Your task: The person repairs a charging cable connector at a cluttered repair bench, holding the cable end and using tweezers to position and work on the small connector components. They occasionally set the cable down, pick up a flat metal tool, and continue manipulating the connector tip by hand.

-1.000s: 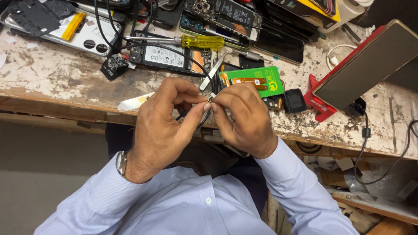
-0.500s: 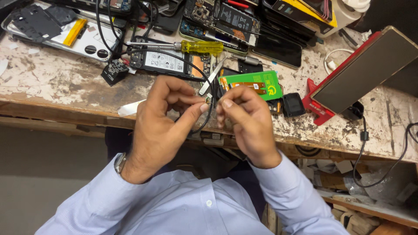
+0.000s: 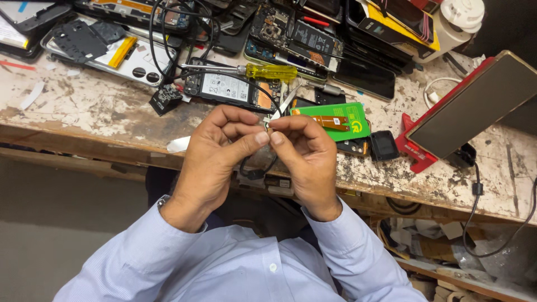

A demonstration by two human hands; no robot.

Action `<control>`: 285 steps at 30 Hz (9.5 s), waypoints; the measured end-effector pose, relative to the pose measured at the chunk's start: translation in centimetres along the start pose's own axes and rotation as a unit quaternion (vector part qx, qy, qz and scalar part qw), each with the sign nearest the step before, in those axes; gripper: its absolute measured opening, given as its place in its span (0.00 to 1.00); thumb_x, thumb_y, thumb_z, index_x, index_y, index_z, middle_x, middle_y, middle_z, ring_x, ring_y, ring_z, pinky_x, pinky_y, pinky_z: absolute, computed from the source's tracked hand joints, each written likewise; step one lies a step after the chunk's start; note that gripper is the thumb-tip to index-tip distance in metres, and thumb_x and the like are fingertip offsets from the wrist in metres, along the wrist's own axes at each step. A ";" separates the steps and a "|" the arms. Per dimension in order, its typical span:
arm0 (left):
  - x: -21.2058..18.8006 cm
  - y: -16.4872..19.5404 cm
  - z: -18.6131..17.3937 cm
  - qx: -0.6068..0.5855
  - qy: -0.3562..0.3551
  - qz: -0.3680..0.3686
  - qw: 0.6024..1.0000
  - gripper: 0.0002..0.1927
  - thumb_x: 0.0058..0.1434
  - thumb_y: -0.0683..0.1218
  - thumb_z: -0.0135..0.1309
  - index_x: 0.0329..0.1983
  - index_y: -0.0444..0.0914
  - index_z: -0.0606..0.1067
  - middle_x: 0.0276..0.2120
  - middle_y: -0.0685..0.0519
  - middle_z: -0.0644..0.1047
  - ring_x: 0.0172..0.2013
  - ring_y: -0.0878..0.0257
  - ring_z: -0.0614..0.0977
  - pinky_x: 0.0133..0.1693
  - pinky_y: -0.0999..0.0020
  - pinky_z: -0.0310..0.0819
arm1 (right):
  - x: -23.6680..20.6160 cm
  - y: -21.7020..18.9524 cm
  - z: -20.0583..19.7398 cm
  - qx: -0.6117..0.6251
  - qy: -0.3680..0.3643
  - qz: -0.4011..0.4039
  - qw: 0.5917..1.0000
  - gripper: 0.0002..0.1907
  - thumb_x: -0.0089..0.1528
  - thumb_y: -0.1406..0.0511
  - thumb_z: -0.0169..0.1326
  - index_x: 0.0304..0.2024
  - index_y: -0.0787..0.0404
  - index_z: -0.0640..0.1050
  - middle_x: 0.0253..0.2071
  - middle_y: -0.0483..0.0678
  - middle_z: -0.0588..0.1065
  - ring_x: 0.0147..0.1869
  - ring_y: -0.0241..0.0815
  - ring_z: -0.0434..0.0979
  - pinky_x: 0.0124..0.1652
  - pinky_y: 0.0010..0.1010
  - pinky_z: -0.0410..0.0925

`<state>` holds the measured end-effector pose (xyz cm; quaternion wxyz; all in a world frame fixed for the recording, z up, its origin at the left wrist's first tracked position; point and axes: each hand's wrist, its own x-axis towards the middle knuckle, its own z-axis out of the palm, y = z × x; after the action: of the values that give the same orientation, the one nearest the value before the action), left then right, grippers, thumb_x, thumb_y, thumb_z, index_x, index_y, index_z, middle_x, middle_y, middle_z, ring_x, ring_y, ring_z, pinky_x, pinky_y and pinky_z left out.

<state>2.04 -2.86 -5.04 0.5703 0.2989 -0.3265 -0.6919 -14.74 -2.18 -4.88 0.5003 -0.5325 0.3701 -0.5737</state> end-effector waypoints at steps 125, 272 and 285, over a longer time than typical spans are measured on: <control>0.5 -3.8 0.7 -0.044 0.049 -0.184 0.981 0.07 0.65 0.46 0.51 0.35 0.38 0.72 0.28 0.52 0.77 0.27 0.65 0.80 0.26 0.72 0.73 | -3.0 1.5 -4.7 0.169 0.116 0.117 0.972 0.07 0.70 0.72 0.50 0.49 0.66 0.68 0.44 0.59 0.77 0.44 0.51 0.83 0.45 0.39 0.78; 0.4 -3.4 0.0 -0.001 -0.033 -0.160 0.987 0.06 0.65 0.43 0.50 0.33 0.36 0.71 0.26 0.53 0.75 0.27 0.64 0.80 0.29 0.70 0.76 | -2.1 1.1 -5.6 0.137 0.060 0.130 0.980 0.08 0.70 0.74 0.53 0.49 0.65 0.68 0.40 0.59 0.78 0.40 0.49 0.82 0.42 0.40 0.78; 0.4 -3.7 -0.2 -0.007 -0.047 -0.147 0.988 0.05 0.64 0.42 0.50 0.33 0.36 0.72 0.26 0.53 0.76 0.26 0.68 0.78 0.28 0.74 0.74 | -2.1 1.2 -5.8 0.151 0.057 0.138 0.977 0.08 0.70 0.75 0.52 0.50 0.65 0.68 0.40 0.59 0.78 0.40 0.49 0.82 0.41 0.39 0.77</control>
<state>-0.07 -2.79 -8.09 0.4489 0.3068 -0.3009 -0.7835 -20.31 -1.09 -7.48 0.6273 -0.3610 0.3766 -0.5782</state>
